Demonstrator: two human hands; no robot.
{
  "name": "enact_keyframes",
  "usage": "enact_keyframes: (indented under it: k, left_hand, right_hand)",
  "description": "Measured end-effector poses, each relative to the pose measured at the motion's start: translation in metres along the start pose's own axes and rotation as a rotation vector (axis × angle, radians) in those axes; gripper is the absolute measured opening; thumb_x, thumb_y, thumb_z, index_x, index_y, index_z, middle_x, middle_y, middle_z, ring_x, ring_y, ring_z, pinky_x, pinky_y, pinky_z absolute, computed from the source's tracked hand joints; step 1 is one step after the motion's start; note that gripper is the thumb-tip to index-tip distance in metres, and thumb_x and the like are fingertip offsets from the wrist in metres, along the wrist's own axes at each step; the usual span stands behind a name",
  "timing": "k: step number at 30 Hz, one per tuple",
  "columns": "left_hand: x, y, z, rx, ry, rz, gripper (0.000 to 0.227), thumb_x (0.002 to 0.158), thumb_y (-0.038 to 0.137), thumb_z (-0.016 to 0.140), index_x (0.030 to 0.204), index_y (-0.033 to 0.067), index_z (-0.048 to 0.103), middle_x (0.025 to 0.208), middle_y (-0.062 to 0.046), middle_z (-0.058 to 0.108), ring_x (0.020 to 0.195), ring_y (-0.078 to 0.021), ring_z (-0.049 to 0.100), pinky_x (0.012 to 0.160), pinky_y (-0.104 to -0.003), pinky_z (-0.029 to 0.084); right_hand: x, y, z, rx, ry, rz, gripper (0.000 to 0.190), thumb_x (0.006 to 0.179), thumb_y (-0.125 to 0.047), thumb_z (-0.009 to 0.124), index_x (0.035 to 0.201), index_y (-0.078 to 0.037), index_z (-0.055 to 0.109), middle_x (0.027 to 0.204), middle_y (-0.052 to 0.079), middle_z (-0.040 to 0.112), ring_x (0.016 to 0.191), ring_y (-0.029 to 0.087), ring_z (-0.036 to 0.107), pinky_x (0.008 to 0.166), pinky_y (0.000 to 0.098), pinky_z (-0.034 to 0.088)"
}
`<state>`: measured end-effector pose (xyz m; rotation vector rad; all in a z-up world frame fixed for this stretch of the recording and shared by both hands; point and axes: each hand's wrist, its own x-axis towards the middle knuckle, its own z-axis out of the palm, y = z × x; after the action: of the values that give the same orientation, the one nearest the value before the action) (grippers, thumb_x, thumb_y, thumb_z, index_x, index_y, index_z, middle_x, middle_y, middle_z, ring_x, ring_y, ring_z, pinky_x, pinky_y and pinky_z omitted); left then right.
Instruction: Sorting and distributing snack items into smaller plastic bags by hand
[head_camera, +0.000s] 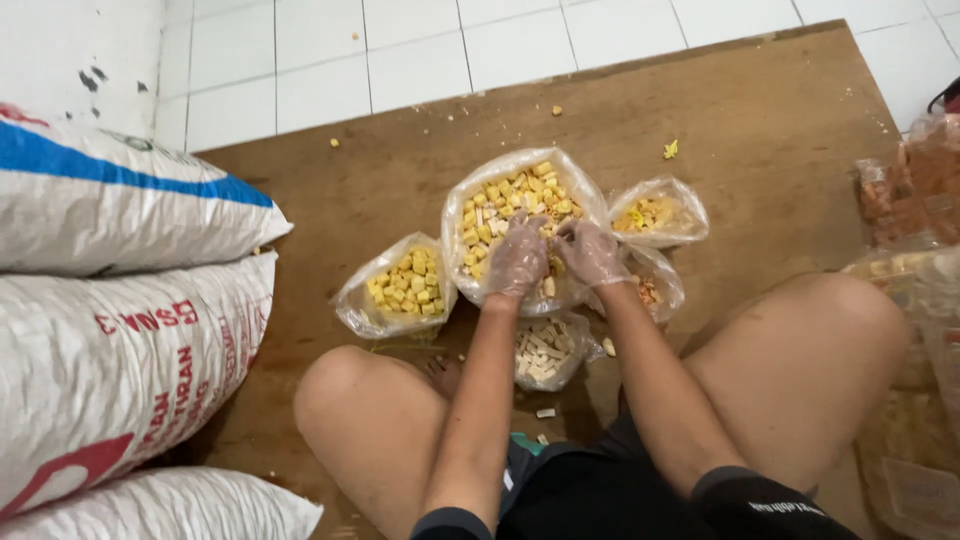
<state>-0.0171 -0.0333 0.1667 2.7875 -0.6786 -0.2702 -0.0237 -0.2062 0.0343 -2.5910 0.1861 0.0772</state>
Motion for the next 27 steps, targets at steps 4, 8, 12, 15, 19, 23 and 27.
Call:
enact_keyframes:
  k: [4, 8, 12, 15, 19, 23, 27]
  left_hand:
    - [0.014, 0.005, 0.029, -0.329, -0.098, -0.229, 0.046, 0.102, 0.020, 0.046, 0.147, 0.0291, 0.051, 0.161, -0.010, 0.034, 0.122, -0.0403, 0.065, 0.104, -0.050, 0.057]
    - [-0.001, 0.018, 0.012, -0.210, -0.128, -0.285, 0.046, 0.098, 0.017, 0.046, 0.142, 0.0281, 0.058, 0.157, -0.013, 0.039, 0.114, -0.0431, 0.069, 0.100, -0.051, 0.058]
    - [0.004, 0.010, 0.024, -0.258, -0.088, -0.248, 0.044, 0.104, 0.021, 0.042, 0.146, 0.0192, 0.054, 0.156, -0.018, 0.040, 0.117, -0.0476, 0.067, 0.103, -0.054, 0.056]
    - [0.016, -0.005, 0.055, -0.328, -0.054, -0.280, 0.048, 0.100, 0.014, 0.045, 0.148, 0.0130, 0.050, 0.158, -0.013, 0.037, 0.123, -0.0435, 0.064, 0.106, -0.052, 0.056]
    - [0.009, -0.011, 0.056, -0.556, 0.031, -0.281, 0.037, 0.099, 0.018, 0.046, 0.133, 0.0088, 0.058, 0.142, -0.019, 0.053, 0.117, -0.0464, 0.066, 0.102, -0.054, 0.056]
    - [0.009, -0.027, 0.085, -0.256, 0.236, -0.194, 0.027, 0.098, 0.026, 0.050, 0.117, 0.0163, 0.066, 0.112, -0.012, 0.069, 0.104, -0.0333, 0.074, 0.088, -0.046, 0.062]
    - [0.001, -0.048, 0.093, -0.229, 0.308, -0.135, 0.023, 0.098, 0.025, 0.051, 0.112, 0.0162, 0.066, 0.103, -0.010, 0.067, 0.096, -0.0338, 0.074, 0.080, -0.045, 0.063]
  right_hand:
    - [0.004, 0.002, 0.009, 0.033, 0.096, 0.081, 0.036, 0.095, -0.046, 0.063, 0.129, -0.034, 0.061, 0.107, -0.003, 0.075, 0.107, 0.019, 0.071, 0.092, 0.0419, 0.059]
    - [-0.011, -0.022, -0.012, 0.095, 0.042, 0.111, 0.043, 0.101, -0.039, 0.054, 0.144, -0.029, 0.054, 0.127, 0.006, 0.070, 0.124, 0.027, 0.065, 0.105, 0.0477, 0.053]
    - [-0.014, -0.028, -0.019, 0.014, -0.003, 0.111, 0.044, 0.100, -0.038, 0.057, 0.143, -0.029, 0.057, 0.131, 0.006, 0.069, 0.127, 0.027, 0.063, 0.107, 0.0467, 0.053]
    - [-0.014, -0.031, -0.015, -0.032, -0.041, 0.137, 0.048, 0.099, -0.046, 0.055, 0.145, -0.033, 0.055, 0.136, 0.003, 0.067, 0.130, 0.025, 0.061, 0.107, 0.0465, 0.052]
    - [-0.023, -0.046, -0.025, 0.001, 0.010, 0.116, 0.044, 0.099, -0.040, 0.056, 0.142, -0.028, 0.057, 0.129, 0.008, 0.069, 0.127, 0.028, 0.063, 0.108, 0.0471, 0.052]
    - [-0.026, -0.057, -0.032, -0.119, 0.123, 0.036, 0.035, 0.096, -0.040, 0.062, 0.128, -0.028, 0.066, 0.115, 0.005, 0.074, 0.118, 0.026, 0.069, 0.102, 0.0410, 0.056]
    - [-0.002, -0.049, 0.007, -0.053, 0.177, -0.019, 0.027, 0.098, -0.035, 0.064, 0.122, -0.024, 0.069, 0.109, 0.010, 0.076, 0.114, 0.029, 0.070, 0.100, 0.0438, 0.057]
